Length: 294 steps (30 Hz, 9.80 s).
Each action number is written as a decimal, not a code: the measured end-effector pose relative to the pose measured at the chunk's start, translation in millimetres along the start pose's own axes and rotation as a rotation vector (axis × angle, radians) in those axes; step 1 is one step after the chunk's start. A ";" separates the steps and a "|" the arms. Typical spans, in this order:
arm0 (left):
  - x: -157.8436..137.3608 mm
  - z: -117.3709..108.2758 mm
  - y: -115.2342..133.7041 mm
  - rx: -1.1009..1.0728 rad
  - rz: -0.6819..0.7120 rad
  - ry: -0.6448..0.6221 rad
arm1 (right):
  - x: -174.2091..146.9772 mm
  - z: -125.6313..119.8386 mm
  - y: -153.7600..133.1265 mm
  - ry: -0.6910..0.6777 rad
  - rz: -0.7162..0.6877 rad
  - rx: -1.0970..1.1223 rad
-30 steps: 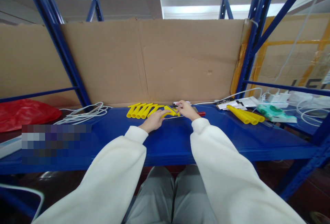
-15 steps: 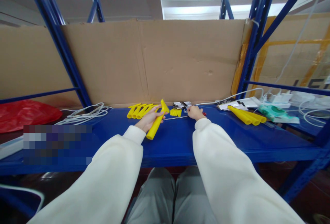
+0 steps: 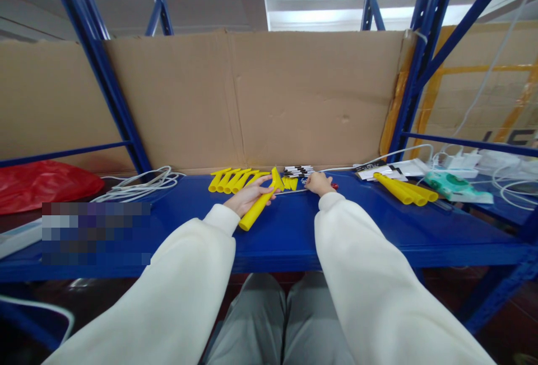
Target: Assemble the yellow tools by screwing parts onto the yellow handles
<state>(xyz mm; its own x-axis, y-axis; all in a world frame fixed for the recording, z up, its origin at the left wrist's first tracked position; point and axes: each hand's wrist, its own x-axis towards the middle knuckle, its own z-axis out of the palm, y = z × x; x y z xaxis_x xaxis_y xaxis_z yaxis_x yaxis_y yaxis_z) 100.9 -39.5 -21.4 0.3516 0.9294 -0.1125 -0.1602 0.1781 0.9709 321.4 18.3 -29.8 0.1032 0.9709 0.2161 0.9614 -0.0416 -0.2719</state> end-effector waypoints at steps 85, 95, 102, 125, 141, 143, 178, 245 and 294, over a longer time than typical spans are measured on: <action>-8.6 -0.4 1.1 -0.029 -0.041 -0.227 | -28.8 9.5 -43.4 -0.043 -0.567 1.093; -10.1 0.3 0.9 -0.006 -0.029 -0.228 | -28.6 10.0 -44.8 0.020 -0.593 1.032; -8.3 -1.3 -0.9 0.023 -0.020 -0.238 | -24.1 15.3 -43.1 0.017 -0.579 1.048; -9.4 -0.9 -0.5 -0.016 -0.012 -0.233 | -6.5 30.9 -27.2 0.113 -0.459 0.882; -7.1 3.3 3.2 -0.029 0.011 -0.076 | -10.5 12.3 -10.4 0.308 -0.355 0.414; -7.0 4.1 4.4 -0.030 0.009 -0.035 | -9.3 9.1 2.9 0.340 -0.315 0.329; -7.5 5.5 5.6 -0.052 0.062 0.152 | -13.5 -5.1 57.7 0.101 -0.254 -0.005; -6.6 3.6 1.7 -0.060 -0.029 0.063 | -26.7 -16.6 42.7 0.303 -0.265 0.069; -11.4 -1.6 6.6 0.425 0.041 0.407 | -47.4 -33.0 25.5 0.277 -0.502 -0.220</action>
<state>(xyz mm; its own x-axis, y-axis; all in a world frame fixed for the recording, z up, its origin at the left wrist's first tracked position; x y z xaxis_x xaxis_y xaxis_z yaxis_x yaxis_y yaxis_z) 94.3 -48.4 -14.1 -0.0430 0.9971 -0.0633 0.2469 0.0720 0.9664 349.5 -36.6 -16.0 -0.3414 0.7885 0.5116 0.9370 0.3283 0.1194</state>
